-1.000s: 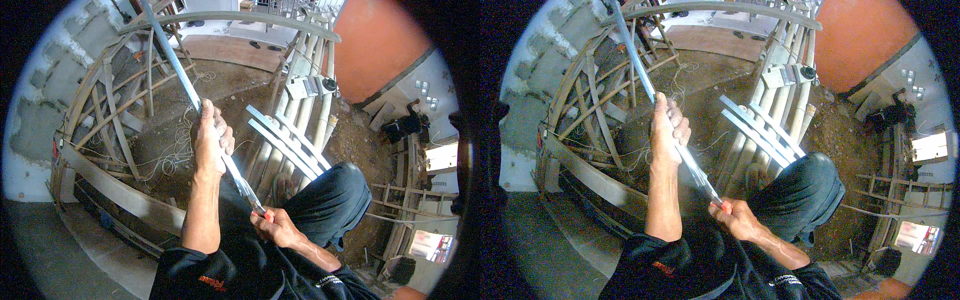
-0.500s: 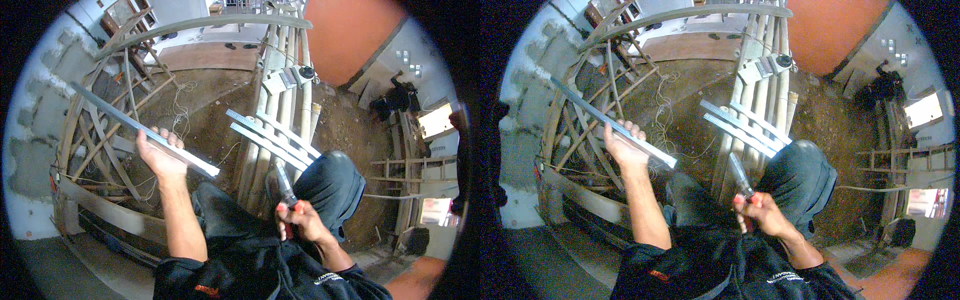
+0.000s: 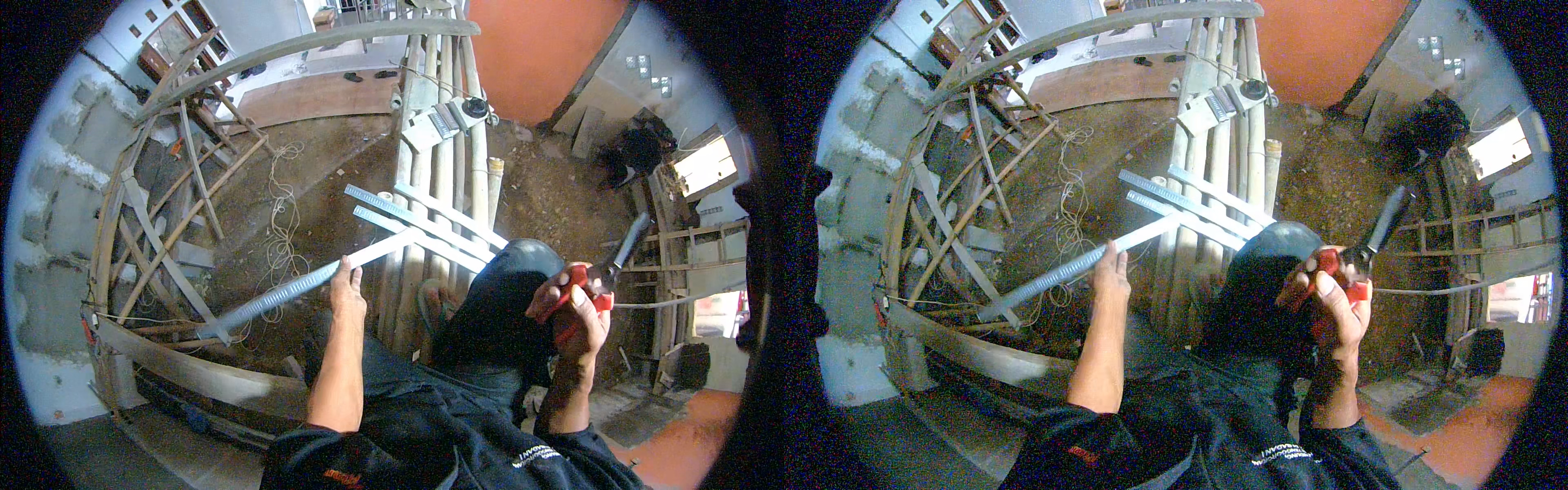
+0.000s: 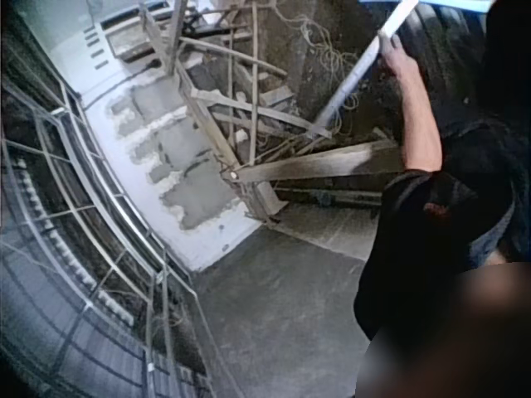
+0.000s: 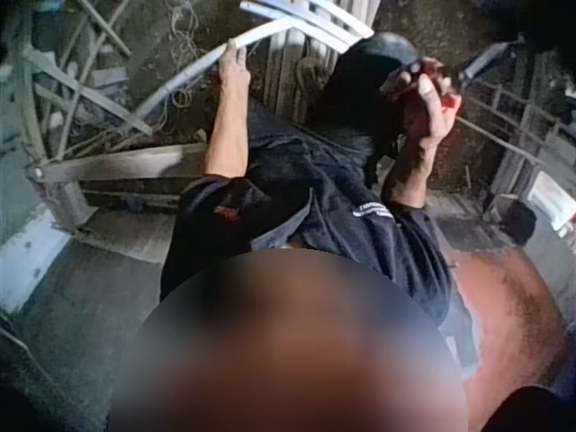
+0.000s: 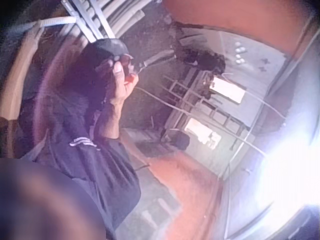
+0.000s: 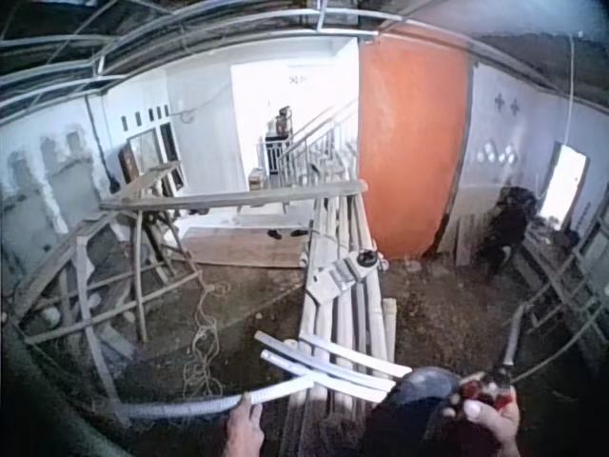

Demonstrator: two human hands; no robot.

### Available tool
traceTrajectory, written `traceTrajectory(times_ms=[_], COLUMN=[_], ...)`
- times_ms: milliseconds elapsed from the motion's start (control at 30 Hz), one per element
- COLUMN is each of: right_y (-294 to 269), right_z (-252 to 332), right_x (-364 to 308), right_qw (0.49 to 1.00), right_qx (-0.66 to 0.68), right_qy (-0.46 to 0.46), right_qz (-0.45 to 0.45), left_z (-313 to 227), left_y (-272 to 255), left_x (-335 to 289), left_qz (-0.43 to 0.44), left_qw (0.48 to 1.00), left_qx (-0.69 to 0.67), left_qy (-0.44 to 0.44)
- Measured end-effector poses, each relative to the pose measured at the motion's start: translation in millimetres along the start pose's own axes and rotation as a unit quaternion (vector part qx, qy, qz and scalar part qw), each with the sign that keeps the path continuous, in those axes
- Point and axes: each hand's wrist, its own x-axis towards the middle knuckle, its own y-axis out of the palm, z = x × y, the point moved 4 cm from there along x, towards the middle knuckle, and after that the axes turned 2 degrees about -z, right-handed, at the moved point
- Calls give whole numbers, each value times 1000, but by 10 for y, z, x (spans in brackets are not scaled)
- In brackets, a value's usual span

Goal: The person sits on the floor and uses tin snips to cut long metal straps into shorter pieces. They repeatedly position the snips, cut, and set the pieces aside.

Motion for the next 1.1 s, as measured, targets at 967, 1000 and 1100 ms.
traceTrajectory(times_ms=[967, 1000, 1100], right_y=[196, 200, 217], right_z=[16, 9, -10], right_x=[-5, -4, 1], right_qw=[999, 999, 999], right_qx=[-11, -17, -17], right_qy=[-22, -19, -19], right_qz=[25, 21, 27], left_z=[1100, 1117, 1071], left_y=[-296, -326, -409], left_x=[1023, 1043, 1034], left_qz=[-125, -118, -16], left_qw=[930, 938, 997], left_qx=[-324, -310, -59], left_qy=[-118, -104, 56])
